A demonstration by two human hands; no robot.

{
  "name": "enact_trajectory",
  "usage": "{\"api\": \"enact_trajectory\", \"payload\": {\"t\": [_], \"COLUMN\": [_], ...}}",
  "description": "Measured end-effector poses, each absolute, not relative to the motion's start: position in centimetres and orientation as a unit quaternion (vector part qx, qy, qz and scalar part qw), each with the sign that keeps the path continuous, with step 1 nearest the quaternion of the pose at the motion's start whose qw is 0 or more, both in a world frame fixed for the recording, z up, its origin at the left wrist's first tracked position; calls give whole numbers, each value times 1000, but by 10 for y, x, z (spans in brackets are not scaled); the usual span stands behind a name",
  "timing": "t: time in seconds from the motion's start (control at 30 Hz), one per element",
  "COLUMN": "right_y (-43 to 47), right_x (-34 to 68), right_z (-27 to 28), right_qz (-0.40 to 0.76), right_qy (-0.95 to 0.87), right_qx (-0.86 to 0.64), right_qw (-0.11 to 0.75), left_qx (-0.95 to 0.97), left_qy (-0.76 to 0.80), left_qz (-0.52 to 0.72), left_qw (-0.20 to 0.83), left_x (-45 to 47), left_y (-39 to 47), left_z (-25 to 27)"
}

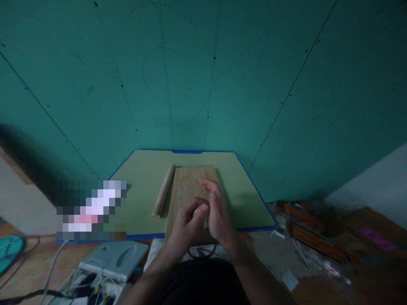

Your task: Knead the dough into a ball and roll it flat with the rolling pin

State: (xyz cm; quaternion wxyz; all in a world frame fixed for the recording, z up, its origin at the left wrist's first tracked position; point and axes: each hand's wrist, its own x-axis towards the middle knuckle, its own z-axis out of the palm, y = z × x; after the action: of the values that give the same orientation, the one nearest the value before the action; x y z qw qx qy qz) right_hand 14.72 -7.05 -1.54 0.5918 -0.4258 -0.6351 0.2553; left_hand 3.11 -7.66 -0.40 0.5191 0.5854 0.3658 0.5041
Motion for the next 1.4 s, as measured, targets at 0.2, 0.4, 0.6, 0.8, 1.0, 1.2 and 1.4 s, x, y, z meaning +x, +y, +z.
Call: {"api": "enact_trajectory", "payload": {"t": [0.2, 0.4, 0.6, 0.8, 1.0, 1.2, 1.4], "right_y": [-78, -84, -79, -81, -79, -86, -90], "right_x": [153, 157, 155, 157, 166, 173, 188], "right_z": [-12, -13, -28, -19, -8, 3, -5], "right_qz": [222, 181, 229, 220, 192, 251, 330], "right_qy": [-645, -738, -700, -730, -758, -787, -706], "right_qx": [-414, -402, -448, -394, -377, -333, -411], "right_qw": [603, 511, 507, 514, 495, 456, 472], "left_qx": [508, 425, 421, 399, 407, 472, 522], "left_qy": [438, 367, 347, 368, 325, 262, 296], "left_qz": [509, 571, 547, 548, 441, 375, 427], "left_qw": [539, 598, 635, 637, 731, 754, 676], "left_x": [28, 20, 23, 22, 11, 1, -4], "left_y": [-70, -66, -73, -76, -72, -68, -75], "left_z": [-10, -8, -1, -7, -10, -14, -1]}}
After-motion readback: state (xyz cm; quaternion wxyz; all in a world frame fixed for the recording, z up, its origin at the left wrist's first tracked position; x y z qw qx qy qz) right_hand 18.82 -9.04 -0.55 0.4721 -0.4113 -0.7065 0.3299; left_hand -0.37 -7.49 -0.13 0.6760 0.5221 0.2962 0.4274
